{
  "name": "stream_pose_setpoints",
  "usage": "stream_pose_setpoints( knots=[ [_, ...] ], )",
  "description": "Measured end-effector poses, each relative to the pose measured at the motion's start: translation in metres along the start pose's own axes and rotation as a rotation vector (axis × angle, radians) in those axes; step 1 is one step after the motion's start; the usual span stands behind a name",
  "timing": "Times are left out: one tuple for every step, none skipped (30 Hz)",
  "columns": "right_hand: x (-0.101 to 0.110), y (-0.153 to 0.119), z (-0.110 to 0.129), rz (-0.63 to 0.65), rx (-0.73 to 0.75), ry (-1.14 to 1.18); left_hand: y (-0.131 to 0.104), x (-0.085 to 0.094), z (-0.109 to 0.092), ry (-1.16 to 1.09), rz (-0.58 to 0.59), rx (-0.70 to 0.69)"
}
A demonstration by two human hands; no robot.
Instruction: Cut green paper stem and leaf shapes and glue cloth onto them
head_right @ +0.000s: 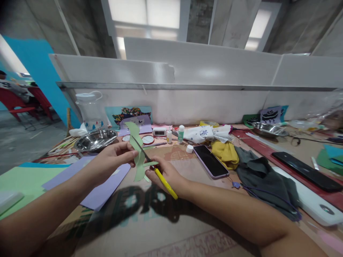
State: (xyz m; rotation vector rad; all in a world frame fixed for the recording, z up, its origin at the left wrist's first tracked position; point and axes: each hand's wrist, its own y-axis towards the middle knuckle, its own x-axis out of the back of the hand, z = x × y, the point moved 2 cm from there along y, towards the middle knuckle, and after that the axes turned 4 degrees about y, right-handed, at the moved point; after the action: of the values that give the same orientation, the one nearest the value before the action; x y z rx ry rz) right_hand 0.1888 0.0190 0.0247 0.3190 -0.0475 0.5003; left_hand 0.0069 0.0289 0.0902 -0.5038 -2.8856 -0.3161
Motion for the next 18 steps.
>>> stream_pose_setpoints(
  knots=[
    [-0.0003, -0.0002, 0.0004, -0.001, 0.005, 0.0, -0.0002, -0.0001, -0.0002, 0.0, 0.001, 0.002],
    [-0.0006, -0.0003, 0.0007, -0.001, 0.007, 0.001, -0.0004, -0.0003, -0.0004, 0.001, 0.003, 0.002],
    [-0.001, -0.0004, 0.001, 0.0, 0.008, 0.002, -0.0005, -0.0004, -0.0005, 0.003, 0.003, 0.002],
    [-0.0014, -0.0004, 0.0012, 0.001, 0.006, 0.003, -0.0006, -0.0004, -0.0005, 0.005, 0.004, 0.001],
    [-0.0018, -0.0003, 0.0014, 0.003, 0.003, 0.003, -0.0006, -0.0004, -0.0006, 0.006, 0.002, 0.0],
    [-0.002, -0.0002, 0.0016, 0.005, 0.002, 0.002, -0.0006, -0.0003, -0.0006, 0.004, 0.002, 0.0],
    [-0.0021, -0.0001, 0.0018, 0.007, 0.001, -0.002, -0.0004, -0.0003, -0.0006, 0.0, 0.0, 0.001],
    [-0.0021, 0.0001, 0.002, 0.009, 0.002, -0.006, -0.0002, -0.0003, -0.0007, -0.006, -0.001, 0.002],
    [-0.002, 0.0002, 0.0022, 0.009, 0.004, -0.009, 0.0, -0.0004, -0.0008, -0.011, -0.001, 0.003],
    [-0.0018, 0.0003, 0.0022, 0.007, 0.004, -0.012, 0.0002, -0.0006, -0.0009, -0.015, -0.003, 0.002],
    [-0.0016, 0.0003, 0.002, 0.005, 0.004, -0.013, 0.0005, -0.0008, -0.0009, -0.015, -0.003, 0.002],
    [-0.0015, 0.0004, 0.0018, 0.004, 0.005, -0.011, 0.0006, -0.0011, -0.0008, -0.013, -0.003, 0.001],
    [-0.0014, 0.0003, 0.0014, 0.0, 0.006, -0.007, 0.0007, -0.0015, -0.0005, -0.009, -0.001, 0.0],
    [-0.0014, 0.0003, 0.001, -0.005, 0.009, -0.001, 0.0006, -0.0017, 0.0, -0.004, -0.001, 0.0],
    [-0.0014, 0.0003, 0.0006, -0.01, 0.013, 0.005, 0.0005, -0.0018, 0.0007, -0.003, -0.005, 0.002],
    [-0.0015, 0.0002, 0.0001, -0.014, 0.017, 0.009, 0.0004, -0.0018, 0.0015, -0.003, -0.012, 0.002],
    [-0.0016, 0.0001, -0.0004, -0.014, 0.017, 0.012, 0.0002, -0.0017, 0.0024, -0.003, -0.018, 0.002],
    [-0.0018, 0.0, -0.0009, -0.012, 0.012, 0.014, 0.0, -0.0016, 0.0033, -0.003, -0.025, 0.001]
  ],
)
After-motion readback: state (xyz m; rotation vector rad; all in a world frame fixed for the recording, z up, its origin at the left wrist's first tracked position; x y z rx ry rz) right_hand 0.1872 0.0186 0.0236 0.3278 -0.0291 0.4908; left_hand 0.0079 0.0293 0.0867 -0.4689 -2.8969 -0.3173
